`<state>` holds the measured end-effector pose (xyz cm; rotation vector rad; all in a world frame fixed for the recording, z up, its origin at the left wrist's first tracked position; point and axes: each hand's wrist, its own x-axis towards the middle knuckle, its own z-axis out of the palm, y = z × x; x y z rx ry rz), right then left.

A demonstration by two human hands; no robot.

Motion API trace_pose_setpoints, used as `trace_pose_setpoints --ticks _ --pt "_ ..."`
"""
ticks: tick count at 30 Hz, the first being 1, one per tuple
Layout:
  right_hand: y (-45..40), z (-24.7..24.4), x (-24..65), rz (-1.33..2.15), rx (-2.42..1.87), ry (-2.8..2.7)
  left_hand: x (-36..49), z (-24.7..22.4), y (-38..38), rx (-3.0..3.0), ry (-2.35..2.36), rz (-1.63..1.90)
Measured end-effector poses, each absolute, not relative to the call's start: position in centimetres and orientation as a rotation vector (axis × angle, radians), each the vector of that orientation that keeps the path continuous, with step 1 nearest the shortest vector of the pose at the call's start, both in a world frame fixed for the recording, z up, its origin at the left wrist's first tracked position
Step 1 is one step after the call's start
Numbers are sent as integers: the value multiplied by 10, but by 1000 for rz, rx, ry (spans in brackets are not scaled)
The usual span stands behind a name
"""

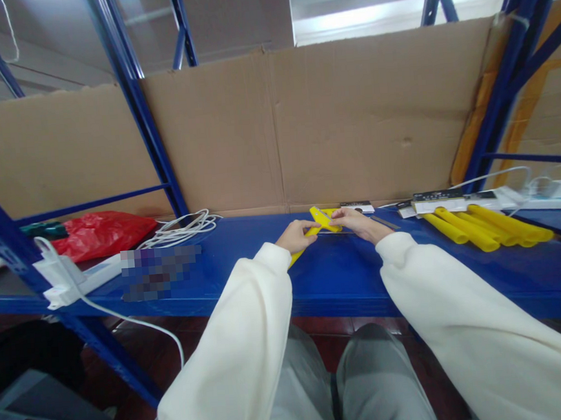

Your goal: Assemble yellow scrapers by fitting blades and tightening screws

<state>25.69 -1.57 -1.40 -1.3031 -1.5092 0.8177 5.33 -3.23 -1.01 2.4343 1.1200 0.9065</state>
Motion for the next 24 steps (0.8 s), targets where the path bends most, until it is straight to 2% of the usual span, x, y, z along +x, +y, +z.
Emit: trace_pose_setpoints --ticks 9,16,20,24 --pt "-13 -17 259 871 -1293 -1509 53 -12 -31 2426 1086 962" --pt "-22 -7 258 735 -1316 -1485 54 -11 -31 2377 1102 1080" --pt "-35 -1 254 885 -1224 -1515 53 -10 -32 2361 1076 1059" --pt "-39 1 250 845 -1150 -1499 52 -9 -34 2417 949 992"
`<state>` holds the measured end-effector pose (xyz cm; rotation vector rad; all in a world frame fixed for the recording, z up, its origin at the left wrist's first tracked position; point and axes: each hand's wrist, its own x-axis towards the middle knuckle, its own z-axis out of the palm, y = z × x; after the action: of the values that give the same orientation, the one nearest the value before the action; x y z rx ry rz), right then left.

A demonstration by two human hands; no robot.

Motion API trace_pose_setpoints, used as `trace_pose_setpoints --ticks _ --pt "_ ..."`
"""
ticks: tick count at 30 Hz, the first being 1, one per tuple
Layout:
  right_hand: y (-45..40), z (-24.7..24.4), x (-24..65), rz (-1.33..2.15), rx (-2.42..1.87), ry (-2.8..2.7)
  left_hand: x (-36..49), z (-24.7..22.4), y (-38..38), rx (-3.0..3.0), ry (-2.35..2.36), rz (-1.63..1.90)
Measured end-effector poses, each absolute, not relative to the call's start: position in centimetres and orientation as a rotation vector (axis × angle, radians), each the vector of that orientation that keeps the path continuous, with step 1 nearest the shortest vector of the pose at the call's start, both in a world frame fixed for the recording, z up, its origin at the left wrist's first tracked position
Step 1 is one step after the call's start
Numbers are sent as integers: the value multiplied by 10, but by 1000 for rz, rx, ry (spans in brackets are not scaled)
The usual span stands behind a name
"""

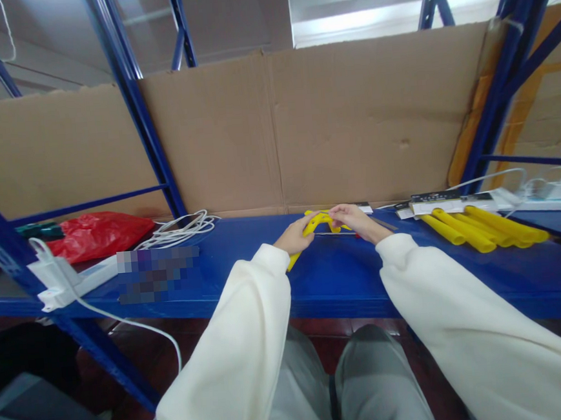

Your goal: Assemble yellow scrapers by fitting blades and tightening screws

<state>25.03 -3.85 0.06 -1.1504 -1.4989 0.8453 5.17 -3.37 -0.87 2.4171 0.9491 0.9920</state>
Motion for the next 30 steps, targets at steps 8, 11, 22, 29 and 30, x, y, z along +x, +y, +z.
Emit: trace_pose_setpoints --ticks 8,11,22,29,30 --pt "-42 -2 250 857 -1141 -1609 52 -11 -35 2420 1035 717" --pt "-42 -3 249 875 -1139 -1620 54 -11 -37 2361 1026 743" --pt "-14 -1 324 34 -1832 -1569 57 5 -48 1644 1108 996" --pt "-4 -19 361 -53 -2203 -1659 50 11 -41 1408 897 1023" --pt "-2 -21 363 -47 -2211 -1666 50 12 -40 1389 884 1026"
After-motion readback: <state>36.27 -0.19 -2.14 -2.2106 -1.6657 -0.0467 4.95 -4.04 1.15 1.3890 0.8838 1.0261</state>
